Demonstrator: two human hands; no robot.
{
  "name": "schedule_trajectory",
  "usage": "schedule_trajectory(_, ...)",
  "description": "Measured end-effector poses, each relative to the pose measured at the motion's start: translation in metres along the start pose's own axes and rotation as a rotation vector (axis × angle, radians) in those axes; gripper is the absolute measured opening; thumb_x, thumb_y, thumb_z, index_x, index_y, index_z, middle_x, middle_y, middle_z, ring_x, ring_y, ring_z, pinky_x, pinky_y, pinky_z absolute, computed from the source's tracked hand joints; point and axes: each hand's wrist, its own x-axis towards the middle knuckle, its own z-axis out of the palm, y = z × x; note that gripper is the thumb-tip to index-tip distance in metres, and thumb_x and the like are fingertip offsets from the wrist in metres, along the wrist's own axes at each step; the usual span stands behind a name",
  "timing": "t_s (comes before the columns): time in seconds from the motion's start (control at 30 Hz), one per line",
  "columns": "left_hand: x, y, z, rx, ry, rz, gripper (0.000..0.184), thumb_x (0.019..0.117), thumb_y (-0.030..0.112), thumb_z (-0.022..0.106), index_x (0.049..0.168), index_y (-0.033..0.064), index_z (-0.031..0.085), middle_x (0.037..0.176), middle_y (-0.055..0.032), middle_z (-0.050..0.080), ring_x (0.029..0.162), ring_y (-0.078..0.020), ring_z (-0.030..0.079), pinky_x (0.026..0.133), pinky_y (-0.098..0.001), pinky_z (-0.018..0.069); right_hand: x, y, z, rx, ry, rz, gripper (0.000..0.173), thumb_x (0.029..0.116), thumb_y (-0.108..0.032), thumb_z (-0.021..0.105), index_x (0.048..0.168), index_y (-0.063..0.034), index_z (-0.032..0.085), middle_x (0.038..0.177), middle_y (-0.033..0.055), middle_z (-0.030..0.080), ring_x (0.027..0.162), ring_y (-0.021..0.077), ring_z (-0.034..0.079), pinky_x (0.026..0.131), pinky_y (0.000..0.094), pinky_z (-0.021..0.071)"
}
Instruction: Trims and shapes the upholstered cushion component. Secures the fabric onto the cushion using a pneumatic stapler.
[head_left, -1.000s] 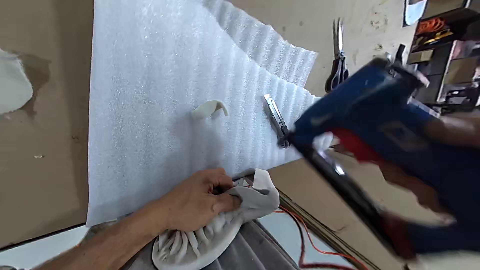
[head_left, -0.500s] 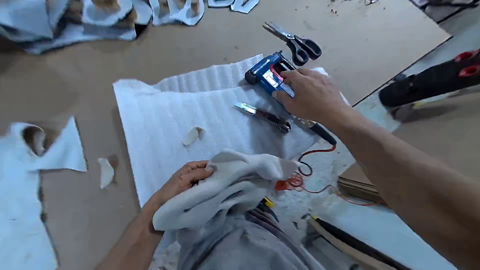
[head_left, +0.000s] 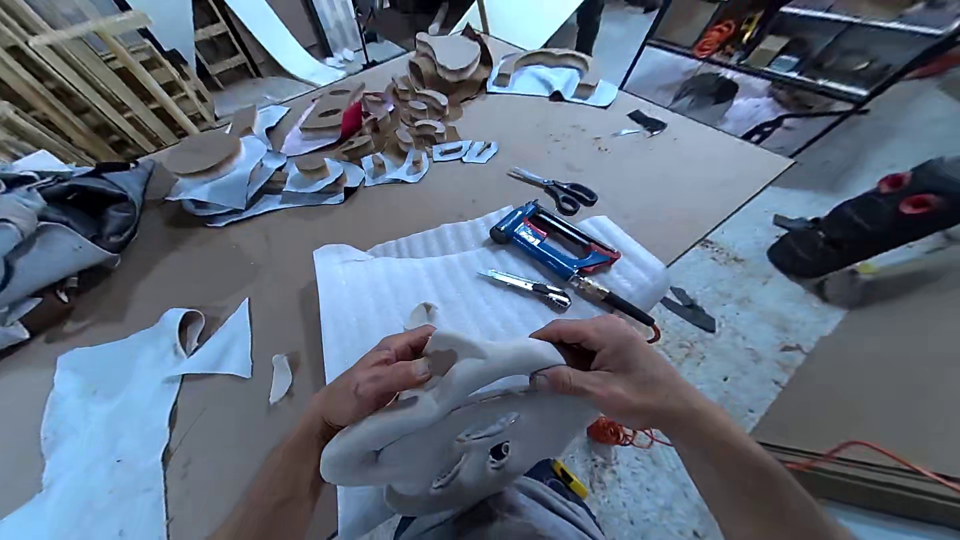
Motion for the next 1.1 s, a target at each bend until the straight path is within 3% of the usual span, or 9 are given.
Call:
schedule_trajectory(0.13,-0.004,0.019,0.020,0.110,0.070,0.041,0.023,0.0975,0.035,0.070,0.100,0.0124,0.073,0.082,0.0032,0.072,0.072,-0.0025,0.067,0.066,-0.0209,0.0575,-0.005,0.019,0.010,0.081,-0.053,-0.049,0.017,0.0884,-0.028,0.078,0.100,-0.0153,0.076,0.077,-0.0049,0.072,0.064,0.0013,0.064,0.058,0.0185,0.0551)
schedule_trajectory(0.27,-0.001,0.019,0.041,0.129,0.203,-0.032,0.038,0.0957,0.053,0.066,0.091,0.0166,0.073,0.075,0.0078,0.067,0.069,0.0005,0.062,0.064,-0.0188,0.0537,-0.007,0.033,0.012,0.156,-0.141,-0.046,0.022,0.0895,-0.030,0.079,0.099,-0.0104,0.075,0.076,-0.0050,0.070,0.063,-0.0025,0.059,0.056,0.0159,0.0498)
schedule_trajectory(0.47,0.041,0.019,0.049,-0.003,0.204,-0.472,0.030,0.0906,0.045,0.074,0.089,0.0150,0.072,0.074,0.0055,0.068,0.067,-0.0042,0.066,0.064,-0.0238,0.0573,-0.002,0.064,0.004,0.237,-0.242,-0.073,0.025,0.0888,-0.023,0.079,0.101,-0.0028,0.074,0.088,0.0025,0.072,0.071,0.0012,0.062,0.061,0.0183,0.0522)
schedule_trajectory(0.57,0.058,0.001,0.042,0.010,0.241,-0.365,0.024,0.0951,0.035,0.071,0.087,0.0126,0.071,0.071,0.0048,0.067,0.064,-0.0037,0.064,0.062,-0.0227,0.0554,0.005,0.080,0.001,0.195,-0.196,-0.077,0.029,0.0899,-0.030,0.079,0.102,-0.0049,0.074,0.089,0.0026,0.072,0.073,0.0020,0.063,0.063,0.0193,0.0532)
schedule_trajectory(0.67,0.070,-0.024,0.029,-0.085,0.155,-0.197,0.025,0.0990,0.035,0.066,0.087,0.0138,0.066,0.069,0.0086,0.062,0.062,-0.0002,0.061,0.060,-0.0201,0.0524,0.006,0.075,-0.001,-0.062,-0.150,-0.086,0.037,0.0943,-0.045,0.068,0.106,-0.0104,0.075,0.096,0.0031,0.073,0.090,0.0105,0.067,0.082,0.0335,0.0554)
schedule_trajectory(0.8,0.076,-0.049,0.035,-0.289,0.156,-0.038,0.028,0.1002,0.040,0.065,0.087,0.0146,0.064,0.069,0.0113,0.061,0.062,0.0029,0.059,0.059,-0.0179,0.0507,0.001,0.067,0.006,-0.190,-0.039,-0.087,0.041,0.0939,-0.051,0.060,0.102,-0.0136,0.074,0.098,0.0033,0.074,0.097,0.0151,0.068,0.092,0.0400,0.0526)
schedule_trajectory(0.9,0.074,-0.057,0.050,-0.521,0.269,-0.025,0.023,0.0998,0.036,0.066,0.087,0.0169,0.066,0.070,0.0119,0.063,0.063,0.0028,0.061,0.061,-0.0176,0.0526,-0.017,0.060,0.035,-0.375,0.270,-0.076,0.046,0.0976,-0.052,0.053,0.125,-0.0190,0.068,0.130,0.0040,0.069,0.128,0.0214,0.060,0.109,0.0475,0.0471)
schedule_trajectory(1.0,0.073,-0.058,0.056,-0.668,0.273,-0.080,0.019,0.1016,0.030,0.064,0.087,0.0179,0.066,0.070,0.0118,0.063,0.064,0.0027,0.062,0.062,-0.0172,0.0529,-0.027,0.057,0.079,-0.617,0.519,-0.064,0.056,0.1061,-0.054,0.029,0.153,-0.0259,0.040,0.158,-0.0043,0.046,0.150,0.0171,0.036,0.125,0.0469,0.0250)
schedule_trajectory(1.1,0.073,-0.057,0.058,-0.752,0.295,-0.137,0.020,0.1027,0.023,0.061,0.085,0.0162,0.065,0.070,0.0086,0.064,0.064,0.0005,0.063,0.063,-0.0187,0.0541,-0.007,0.051,0.107,-0.685,0.615,-0.068,0.072,0.1038,-0.063,0.017,0.164,-0.0241,0.021,0.169,-0.0023,0.027,0.158,0.0194,0.017,0.130,0.0470,0.0104)
